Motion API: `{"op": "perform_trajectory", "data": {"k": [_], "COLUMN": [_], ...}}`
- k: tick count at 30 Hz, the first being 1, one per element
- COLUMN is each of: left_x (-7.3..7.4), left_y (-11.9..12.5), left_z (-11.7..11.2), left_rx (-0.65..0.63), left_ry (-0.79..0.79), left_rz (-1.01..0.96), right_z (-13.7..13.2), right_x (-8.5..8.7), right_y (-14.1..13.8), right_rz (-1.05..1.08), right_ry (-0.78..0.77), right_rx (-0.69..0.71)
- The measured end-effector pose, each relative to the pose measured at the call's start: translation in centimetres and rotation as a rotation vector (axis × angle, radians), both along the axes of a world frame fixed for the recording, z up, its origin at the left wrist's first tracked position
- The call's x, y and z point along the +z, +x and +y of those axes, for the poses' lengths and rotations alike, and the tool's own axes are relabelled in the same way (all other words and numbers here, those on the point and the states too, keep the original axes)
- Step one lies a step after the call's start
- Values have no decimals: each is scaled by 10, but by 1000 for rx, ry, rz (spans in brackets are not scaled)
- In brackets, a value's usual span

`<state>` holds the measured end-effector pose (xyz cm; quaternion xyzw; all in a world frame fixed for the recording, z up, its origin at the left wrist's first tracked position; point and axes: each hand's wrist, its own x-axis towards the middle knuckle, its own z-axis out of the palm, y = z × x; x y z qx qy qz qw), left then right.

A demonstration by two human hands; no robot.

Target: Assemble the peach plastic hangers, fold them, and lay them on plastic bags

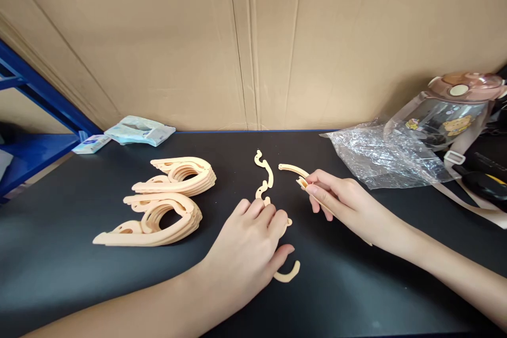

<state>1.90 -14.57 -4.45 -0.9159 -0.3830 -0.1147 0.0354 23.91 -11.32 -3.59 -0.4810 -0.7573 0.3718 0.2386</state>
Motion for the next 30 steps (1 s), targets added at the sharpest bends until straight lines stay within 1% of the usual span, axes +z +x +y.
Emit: {"op": "perform_trajectory", "data": {"k": [3,5,7,9,12,15,18,20,23,26,30], "left_x": [-4,-5,-6,-6,-4,0,7,11,15,15,11], "left_y": [-1,-3,-6,-8,-11,-10,-9,-8,-8,-7,-5], "left_z": [1,0,-1,-1,0,4,6,7,7,7,7], "left_rx": [-4,-1,8,29,88,154,176,194,211,204,199], "left_ry": [-83,-104,-140,-217,-400,-646,-874,-1006,-1154,-1226,-1288], "left_rz": [-30,-68,-135,-239,-450,-691,-905,-1003,-1062,-1098,-1148], "right_z": [0,0,-1,-1,-1,-1,-4,-7,-11,-14,-18], "right_x": [-4,-7,-10,-12,-14,-15,-17,-19,-20,-19,-15], "right_y": [1,1,1,0,-1,-3,-6,-8,-11,-14,-21], "right_rz": [60,100,116,109,82,87,206,298,391,460,490], "right_ry": [-46,-91,-124,-131,-126,-152,-179,-211,-316,-377,-442], "right_rx": [-9,-9,-7,-5,10,26,16,-10,-26,3,62]}}
